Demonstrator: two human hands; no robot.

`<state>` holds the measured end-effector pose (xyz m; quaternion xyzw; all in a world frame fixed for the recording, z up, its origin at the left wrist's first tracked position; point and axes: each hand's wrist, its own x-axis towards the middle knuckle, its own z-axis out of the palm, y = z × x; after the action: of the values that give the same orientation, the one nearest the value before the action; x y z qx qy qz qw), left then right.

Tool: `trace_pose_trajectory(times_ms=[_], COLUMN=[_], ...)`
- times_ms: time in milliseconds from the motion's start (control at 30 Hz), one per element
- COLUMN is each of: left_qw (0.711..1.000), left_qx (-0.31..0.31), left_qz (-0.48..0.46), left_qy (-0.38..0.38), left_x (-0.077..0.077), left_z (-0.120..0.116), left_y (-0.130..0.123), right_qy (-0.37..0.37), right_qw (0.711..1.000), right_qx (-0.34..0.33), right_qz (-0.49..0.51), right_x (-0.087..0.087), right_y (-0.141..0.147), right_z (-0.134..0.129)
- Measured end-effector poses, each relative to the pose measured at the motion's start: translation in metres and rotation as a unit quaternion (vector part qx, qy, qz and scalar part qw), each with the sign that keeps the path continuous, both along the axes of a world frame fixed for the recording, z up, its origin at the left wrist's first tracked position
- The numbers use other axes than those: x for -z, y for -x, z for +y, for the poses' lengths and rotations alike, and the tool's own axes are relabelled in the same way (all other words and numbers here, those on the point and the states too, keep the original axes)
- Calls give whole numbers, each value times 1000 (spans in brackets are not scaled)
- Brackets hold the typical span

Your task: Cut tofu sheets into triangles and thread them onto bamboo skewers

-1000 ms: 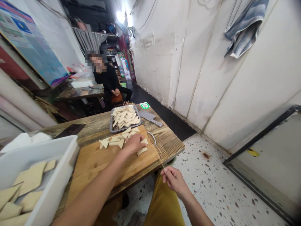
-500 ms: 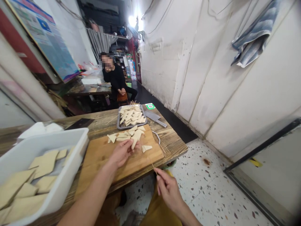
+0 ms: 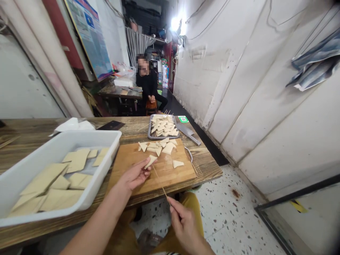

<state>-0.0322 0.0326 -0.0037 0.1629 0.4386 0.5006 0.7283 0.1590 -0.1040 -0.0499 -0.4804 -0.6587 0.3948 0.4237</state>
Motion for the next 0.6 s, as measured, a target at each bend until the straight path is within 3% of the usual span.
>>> trace_pose_trajectory(times_ms=[600], left_qw=[999], left_qx=[-15], left_qz=[-13], left_qy=[24], left_x=[3], left_z=[2], left_y=[-1], right_qy=[-4], right_qw=[1000], right_qx=[5], right_qz=[-2], right_x=[4], right_y=[3], right_z=[2])
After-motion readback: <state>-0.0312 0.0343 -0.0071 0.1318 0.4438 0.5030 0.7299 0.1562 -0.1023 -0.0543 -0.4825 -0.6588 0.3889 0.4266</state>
